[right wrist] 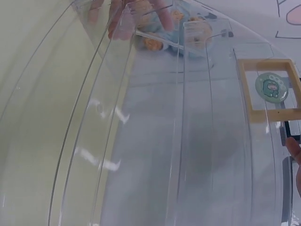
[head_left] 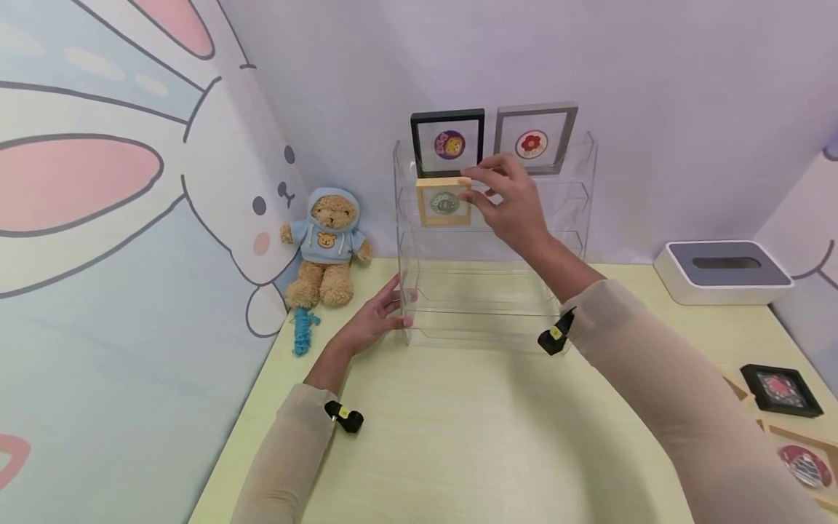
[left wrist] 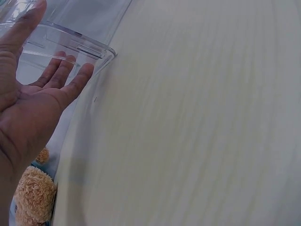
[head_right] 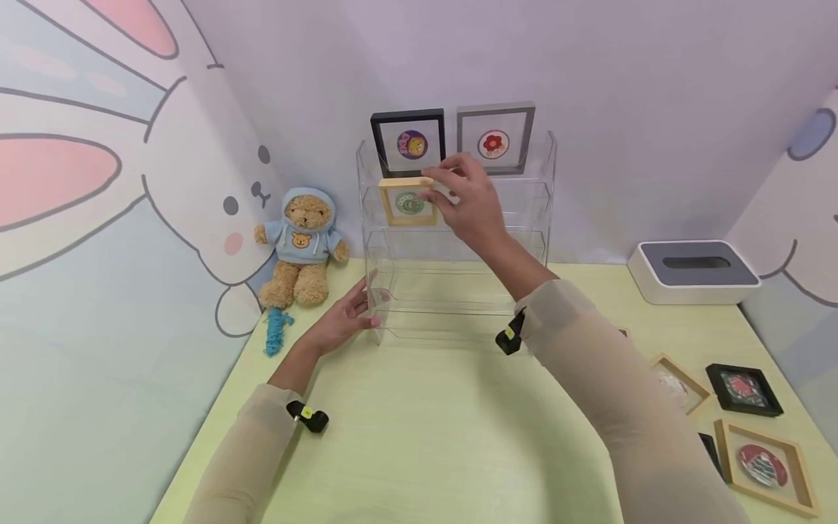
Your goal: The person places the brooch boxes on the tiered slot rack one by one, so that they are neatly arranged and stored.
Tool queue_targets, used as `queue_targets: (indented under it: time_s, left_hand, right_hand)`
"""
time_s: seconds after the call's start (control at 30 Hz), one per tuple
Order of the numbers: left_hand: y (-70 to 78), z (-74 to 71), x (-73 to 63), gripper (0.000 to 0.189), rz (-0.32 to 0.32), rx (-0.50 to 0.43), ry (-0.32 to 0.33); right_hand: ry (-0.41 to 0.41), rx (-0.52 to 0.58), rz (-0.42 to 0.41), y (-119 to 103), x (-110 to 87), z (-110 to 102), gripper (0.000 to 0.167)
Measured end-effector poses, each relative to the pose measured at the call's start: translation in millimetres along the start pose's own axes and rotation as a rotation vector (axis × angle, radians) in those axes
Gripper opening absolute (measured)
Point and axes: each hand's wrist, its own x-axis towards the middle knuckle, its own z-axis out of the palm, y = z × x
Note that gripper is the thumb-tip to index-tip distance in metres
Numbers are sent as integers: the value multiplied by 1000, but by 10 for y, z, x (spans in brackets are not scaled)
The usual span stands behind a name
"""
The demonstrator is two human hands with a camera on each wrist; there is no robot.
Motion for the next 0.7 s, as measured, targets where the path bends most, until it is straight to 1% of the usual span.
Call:
queue_targets:
  time_s: [0.23,0.3,0.43,0.6,0.63,0.7]
  left_hand:
    - [-5,-4,-7,105,2,3,2]
    - [-9,-6,-6,105,6,-1,-1]
    - [-16,-10,-4,103,16,-13,-7]
    - [-12,-10,-8,104,22,-1,-9]
    - [-11,-9,-8,104,23,1,-10]
    - [-12,-10,-11,105,21,4,-9]
  right_hand:
    - [25,-47,-91,123,-125,-404,40]
    - [40,-45,-107,148,-179,-527,42]
    - [62,-44,-124,197,-321,-762,48]
    - [82,-70,-127,271,-555,-1090,55]
    - [77,-82,-123,298,-611,-1164,54]
    - [61,-107,-109,366,-732,-1311,47]
